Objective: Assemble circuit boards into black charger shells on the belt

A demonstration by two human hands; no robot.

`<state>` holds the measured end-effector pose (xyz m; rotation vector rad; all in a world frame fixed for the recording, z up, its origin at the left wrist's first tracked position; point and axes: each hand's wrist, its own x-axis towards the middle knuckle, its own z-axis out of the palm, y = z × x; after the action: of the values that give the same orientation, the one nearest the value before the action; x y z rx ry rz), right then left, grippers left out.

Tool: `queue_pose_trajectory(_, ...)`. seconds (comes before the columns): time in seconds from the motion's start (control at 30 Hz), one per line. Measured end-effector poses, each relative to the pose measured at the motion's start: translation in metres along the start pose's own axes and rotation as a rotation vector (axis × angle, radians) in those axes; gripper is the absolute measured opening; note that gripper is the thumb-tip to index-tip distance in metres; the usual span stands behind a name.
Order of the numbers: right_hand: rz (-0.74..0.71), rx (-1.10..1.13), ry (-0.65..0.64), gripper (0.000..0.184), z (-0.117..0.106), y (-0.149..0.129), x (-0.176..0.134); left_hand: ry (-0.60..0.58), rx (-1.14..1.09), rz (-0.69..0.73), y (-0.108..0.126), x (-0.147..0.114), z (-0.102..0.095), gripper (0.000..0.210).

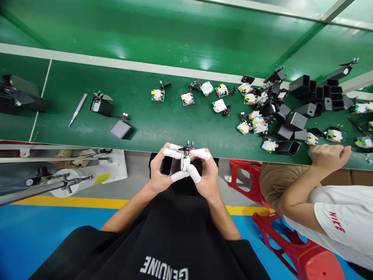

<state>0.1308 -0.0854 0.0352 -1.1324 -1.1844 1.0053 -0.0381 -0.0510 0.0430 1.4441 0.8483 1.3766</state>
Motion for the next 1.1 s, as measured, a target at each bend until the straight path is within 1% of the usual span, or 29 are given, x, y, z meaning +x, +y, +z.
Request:
queue_pose_trajectory(0.07, -0.022, -0.003, -0.042, 0.03, -0.004, 0.003, 0.0, -0.027, -0.004, -0.006, 0.001, 0.0, -0.003, 0.049)
queue_pose_trajectory(0.13, -0.012, 0.012, -0.113, 0.035, -0.011, 0.004, 0.002, -0.062, -0.001, -0.002, 0.002, 0.001, -0.006, 0.05)
queue_pose_trajectory(0.27, 0.051, 0.107, -0.297, 0.064, -0.025, 0.002, 0.009, -0.118, 0.059, 0.011, 0.007, 0.003, -0.011, 0.053)
queue_pose_trajectory(0.3, 0.072, 0.125, -0.317, 0.067, -0.027, 0.0, 0.011, -0.123, 0.081, 0.012, 0.008, 0.003, -0.012, 0.055)
queue_pose_trajectory(0.37, 0.109, 0.147, -0.32, 0.067, -0.028, -0.003, 0.015, -0.129, 0.103, 0.006, 0.01, 0.003, -0.011, 0.057)
queue_pose_trajectory(0.43, 0.109, 0.169, -0.29, 0.062, -0.026, -0.006, 0.017, -0.139, 0.099, -0.018, 0.014, 0.004, -0.01, 0.06)
queue_pose_trajectory(0.47, 0.087, 0.186, -0.256, 0.061, -0.024, -0.007, 0.018, -0.147, 0.102, -0.034, 0.016, 0.004, -0.009, 0.062)
queue_pose_trajectory(0.57, -0.006, 0.226, -0.087, 0.062, -0.022, -0.006, 0.02, -0.157, 0.15, -0.067, 0.021, 0.009, -0.008, 0.067)
queue_pose_trajectory(0.63, -0.043, 0.222, 0.014, 0.063, -0.023, -0.004, 0.02, -0.174, 0.149, -0.086, 0.024, 0.013, -0.012, 0.06)
queue_pose_trajectory(0.7, -0.072, 0.215, 0.085, 0.065, -0.026, -0.001, 0.021, -0.235, 0.085, -0.114, 0.023, 0.016, -0.018, 0.057)
queue_pose_trajectory(0.77, -0.105, 0.223, 0.137, 0.067, -0.027, 0.002, 0.02, -0.307, 0.027, -0.145, 0.02, 0.018, -0.024, 0.064)
queue_pose_trajectory(0.8, -0.115, 0.23, 0.153, 0.067, -0.027, 0.003, 0.02, -0.318, 0.026, -0.163, 0.018, 0.018, -0.026, 0.067)
queue_pose_trajectory(0.83, -0.12, 0.238, 0.16, 0.067, -0.027, 0.004, 0.019, -0.297, 0.042, -0.172, 0.015, 0.018, -0.027, 0.066)
queue_pose_trajectory(0.87, -0.116, 0.246, 0.159, 0.066, -0.026, 0.004, 0.018, -0.251, 0.065, -0.162, 0.012, 0.018, -0.028, 0.061)
queue_pose_trajectory(0.93, -0.107, 0.271, 0.154, 0.064, -0.022, 0.004, 0.017, -0.118, 0.105, -0.071, 0.007, 0.017, -0.025, 0.049)
queue_pose_trajectory(1.0, -0.1, 0.292, 0.15, 0.063, -0.018, 0.001, 0.015, -0.006, 0.084, 0.044, 0.003, 0.015, -0.019, 0.048)
queue_pose_trajectory(1.03, -0.098, 0.296, 0.147, 0.064, -0.015, 0.0, 0.014, 0.029, 0.061, 0.07, 0.001, 0.014, -0.016, 0.047)
queue_pose_trajectory(1.1, -0.094, 0.285, 0.143, 0.069, -0.01, -0.004, 0.013, 0.077, 0.034, 0.059, -0.002, 0.011, -0.01, 0.048)
